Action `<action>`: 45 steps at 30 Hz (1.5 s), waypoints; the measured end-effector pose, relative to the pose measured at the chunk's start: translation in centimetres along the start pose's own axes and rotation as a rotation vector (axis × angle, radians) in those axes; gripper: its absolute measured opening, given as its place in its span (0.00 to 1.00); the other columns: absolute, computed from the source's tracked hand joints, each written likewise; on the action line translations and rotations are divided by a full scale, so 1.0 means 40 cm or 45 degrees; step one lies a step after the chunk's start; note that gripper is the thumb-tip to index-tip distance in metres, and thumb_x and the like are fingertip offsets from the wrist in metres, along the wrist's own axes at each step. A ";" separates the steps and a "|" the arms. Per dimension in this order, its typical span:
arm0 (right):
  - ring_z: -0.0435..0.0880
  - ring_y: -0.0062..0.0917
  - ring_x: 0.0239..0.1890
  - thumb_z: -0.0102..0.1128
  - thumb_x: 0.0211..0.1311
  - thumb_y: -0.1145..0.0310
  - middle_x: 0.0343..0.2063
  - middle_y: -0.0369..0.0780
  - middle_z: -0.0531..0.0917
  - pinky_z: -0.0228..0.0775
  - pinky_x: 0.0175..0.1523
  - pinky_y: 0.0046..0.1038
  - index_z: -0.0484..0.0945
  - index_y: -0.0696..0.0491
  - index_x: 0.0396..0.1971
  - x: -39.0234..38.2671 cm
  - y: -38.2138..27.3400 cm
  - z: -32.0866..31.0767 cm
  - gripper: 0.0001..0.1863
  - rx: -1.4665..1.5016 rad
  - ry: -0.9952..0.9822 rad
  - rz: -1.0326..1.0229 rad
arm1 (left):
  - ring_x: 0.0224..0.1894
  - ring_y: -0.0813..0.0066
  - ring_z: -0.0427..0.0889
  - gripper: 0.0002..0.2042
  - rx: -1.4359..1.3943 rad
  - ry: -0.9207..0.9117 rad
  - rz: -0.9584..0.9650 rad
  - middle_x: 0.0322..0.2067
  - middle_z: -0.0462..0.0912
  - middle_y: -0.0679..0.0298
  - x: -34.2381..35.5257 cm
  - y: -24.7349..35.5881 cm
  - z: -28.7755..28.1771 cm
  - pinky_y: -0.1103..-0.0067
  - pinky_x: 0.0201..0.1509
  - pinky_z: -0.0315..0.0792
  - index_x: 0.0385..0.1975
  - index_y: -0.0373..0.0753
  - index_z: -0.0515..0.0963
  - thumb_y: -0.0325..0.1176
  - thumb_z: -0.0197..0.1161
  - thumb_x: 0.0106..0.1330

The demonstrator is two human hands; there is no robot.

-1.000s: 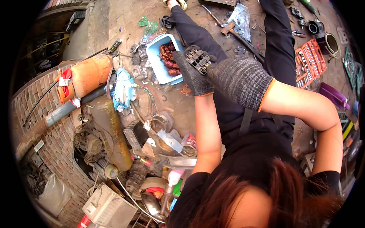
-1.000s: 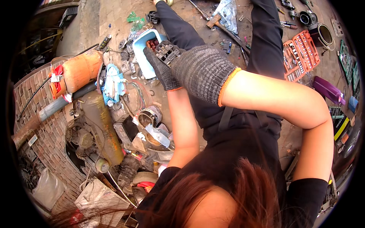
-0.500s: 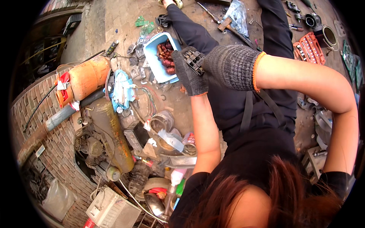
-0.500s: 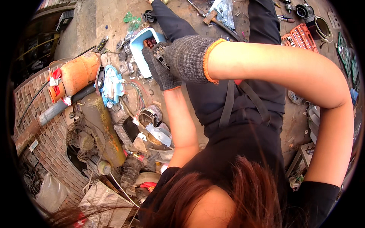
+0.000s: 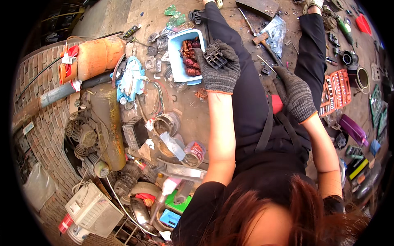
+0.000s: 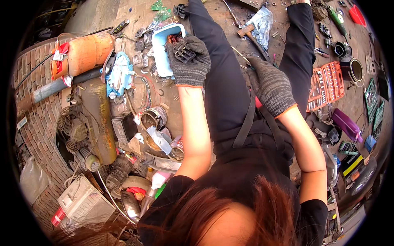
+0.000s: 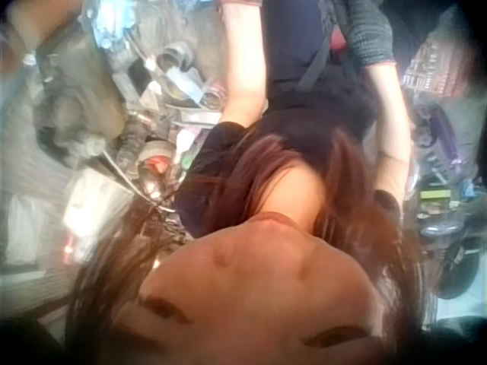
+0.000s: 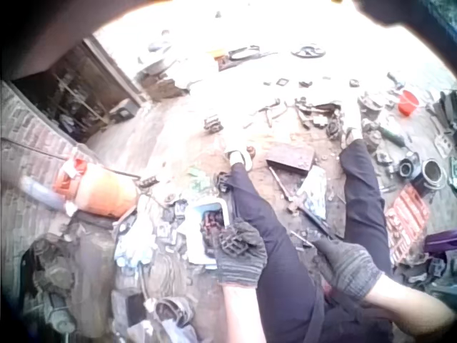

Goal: The person sits on the floor and uses pliers and a screwdriver to remove and adjust small metal parts from a black plastic electrical component. They repeatedly pry out pieces, place them in a blue container, and reinsert them into the component.

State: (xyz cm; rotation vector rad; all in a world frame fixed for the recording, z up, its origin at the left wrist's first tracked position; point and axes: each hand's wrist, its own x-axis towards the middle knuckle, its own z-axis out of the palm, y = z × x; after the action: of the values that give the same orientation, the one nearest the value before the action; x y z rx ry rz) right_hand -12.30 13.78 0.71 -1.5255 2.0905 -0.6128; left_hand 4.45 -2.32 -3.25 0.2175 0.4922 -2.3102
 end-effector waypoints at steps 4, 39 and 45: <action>0.78 0.45 0.46 0.51 0.59 0.65 0.47 0.53 0.76 0.71 0.49 0.41 0.66 0.50 0.56 0.010 0.173 0.138 0.23 -0.103 -0.146 0.279 | 0.36 0.62 0.80 0.23 -0.021 0.163 0.080 0.31 0.82 0.60 0.001 -0.012 -0.003 0.69 0.39 0.80 0.33 0.36 0.79 0.54 0.54 0.64; 0.81 0.41 0.48 0.57 0.54 0.59 0.44 0.48 0.82 0.71 0.52 0.38 0.81 0.49 0.44 0.134 0.719 0.580 0.18 0.049 0.059 1.805 | 0.55 0.52 0.73 0.25 0.623 0.169 0.314 0.50 0.76 0.49 0.113 -0.033 -0.037 0.54 0.67 0.59 0.54 0.29 0.70 0.35 0.59 0.58; 0.77 0.43 0.53 0.55 0.57 0.57 0.50 0.51 0.78 0.70 0.54 0.40 0.78 0.55 0.47 0.200 0.734 0.519 0.22 -0.178 -0.572 1.443 | 0.55 0.51 0.73 0.21 0.489 0.167 0.248 0.48 0.78 0.48 0.161 -0.008 -0.069 0.56 0.65 0.63 0.53 0.30 0.71 0.40 0.52 0.67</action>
State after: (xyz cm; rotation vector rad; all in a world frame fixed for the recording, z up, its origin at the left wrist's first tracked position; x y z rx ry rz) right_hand -23.50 12.74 -34.37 -0.2790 2.1988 0.2775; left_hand -0.27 -5.13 -7.60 0.5792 0.0795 -2.1882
